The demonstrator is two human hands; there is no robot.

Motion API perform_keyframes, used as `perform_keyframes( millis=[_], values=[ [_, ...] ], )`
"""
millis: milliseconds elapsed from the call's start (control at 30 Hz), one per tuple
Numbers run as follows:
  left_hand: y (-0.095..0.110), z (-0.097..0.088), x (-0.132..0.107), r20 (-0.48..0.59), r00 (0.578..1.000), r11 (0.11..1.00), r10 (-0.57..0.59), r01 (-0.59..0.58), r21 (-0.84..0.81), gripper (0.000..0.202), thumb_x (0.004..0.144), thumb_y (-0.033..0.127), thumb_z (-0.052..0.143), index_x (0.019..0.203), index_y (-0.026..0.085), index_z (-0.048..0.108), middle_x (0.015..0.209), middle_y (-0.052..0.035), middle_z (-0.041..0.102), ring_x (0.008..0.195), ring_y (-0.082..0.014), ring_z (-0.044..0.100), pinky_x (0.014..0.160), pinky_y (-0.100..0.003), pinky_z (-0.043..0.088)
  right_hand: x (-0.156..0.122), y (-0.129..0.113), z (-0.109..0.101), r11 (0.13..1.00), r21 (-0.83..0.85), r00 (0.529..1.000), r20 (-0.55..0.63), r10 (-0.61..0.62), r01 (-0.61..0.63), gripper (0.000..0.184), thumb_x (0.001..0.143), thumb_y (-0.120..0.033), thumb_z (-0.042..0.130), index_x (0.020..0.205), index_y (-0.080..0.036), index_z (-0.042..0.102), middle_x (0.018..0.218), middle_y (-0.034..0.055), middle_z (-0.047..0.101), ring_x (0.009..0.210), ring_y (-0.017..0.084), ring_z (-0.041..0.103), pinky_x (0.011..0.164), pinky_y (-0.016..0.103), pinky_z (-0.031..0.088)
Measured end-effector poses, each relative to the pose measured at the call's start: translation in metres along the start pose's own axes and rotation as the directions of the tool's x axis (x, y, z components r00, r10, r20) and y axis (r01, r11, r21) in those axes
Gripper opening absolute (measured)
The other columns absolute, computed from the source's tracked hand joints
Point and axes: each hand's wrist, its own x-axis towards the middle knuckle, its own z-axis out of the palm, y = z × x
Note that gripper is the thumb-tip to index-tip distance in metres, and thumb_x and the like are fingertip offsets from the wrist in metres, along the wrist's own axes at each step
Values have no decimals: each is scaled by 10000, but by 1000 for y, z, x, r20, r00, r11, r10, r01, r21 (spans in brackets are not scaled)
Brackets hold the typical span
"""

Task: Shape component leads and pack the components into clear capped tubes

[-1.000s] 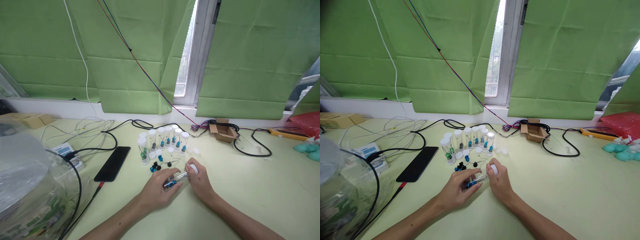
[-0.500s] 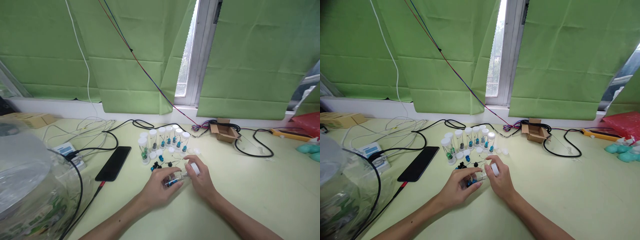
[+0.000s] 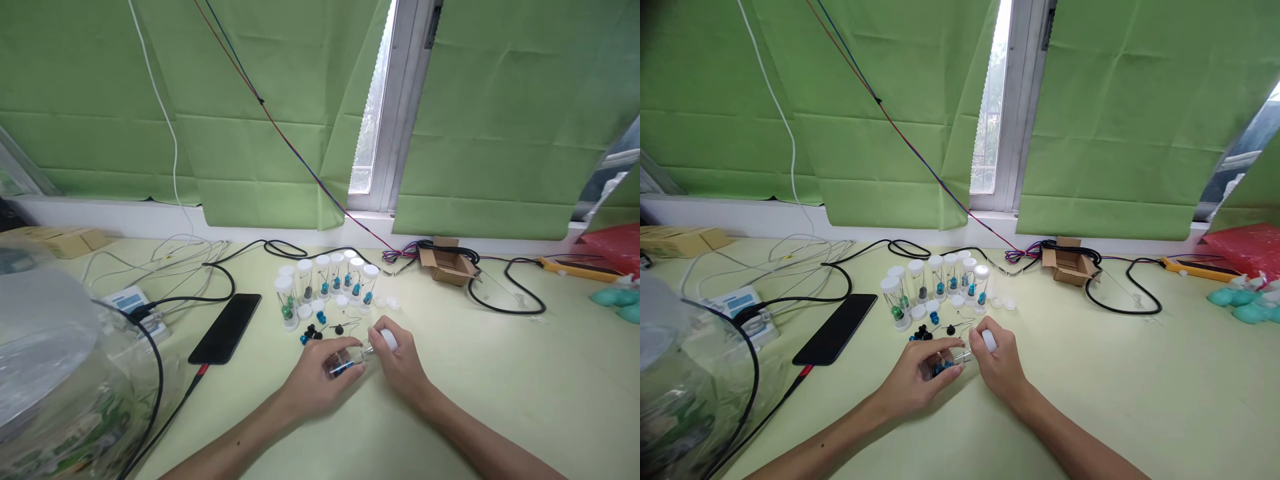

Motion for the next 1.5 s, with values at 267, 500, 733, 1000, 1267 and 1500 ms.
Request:
perform_keyframes(
  millis=[267,500,733,1000,1267,1500],
  values=[
    [1,-1,1,10,1000,1000,-9,9,-6,308,847,383,608,1064,183,698,679,0,614,556,-116,464,523,-225,359,-2,3,-1,1000,-17,1000,-5,3,-3,299,924,-400,456,692,-214,425,567,-46,434,502,118,395,486,235,337],
    [1,0,-1,14,1000,999,-21,22,-23,313,848,383,611,1071,181,697,699,-7,630,566,-118,489,520,-225,370,-2,1,-1,999,-47,1000,-6,-7,7,292,930,-374,445,687,-214,421,573,-45,435,510,118,399,492,233,331],
    [0,1,-2,20,1000,999,-22,23,-35,314,851,382,607,1075,181,696,696,-6,633,573,-122,503,520,-225,372,-3,2,0,999,-46,1000,-12,10,-10,294,928,-374,440,683,-213,417,572,-45,427,511,119,396,494,235,328],
    [1,0,-2,30,999,999,-34,35,-36,313,854,391,607,1067,180,698,694,-4,615,572,-117,482,518,-226,353,-4,4,0,1000,-13,1000,-5,23,-23,293,934,-369,440,688,-211,423,574,-50,416,507,112,381,488,229,321],
    [2,0,-1,39,999,998,-34,35,-48,312,853,396,610,1064,184,700,684,-1,607,568,-119,476,522,-228,351,-6,5,0,999,7,999,-1,43,-43,304,939,-384,443,689,-212,422,568,-52,423,499,109,388,484,227,327],
    [1,0,-3,38,999,998,-34,36,-59,320,855,407,607,1066,185,699,681,-5,613,584,-128,496,533,-235,365,-5,3,0,999,7,999,11,52,-52,309,941,-392,437,690,-214,415,561,-54,419,491,108,379,477,229,323]
  ],
)
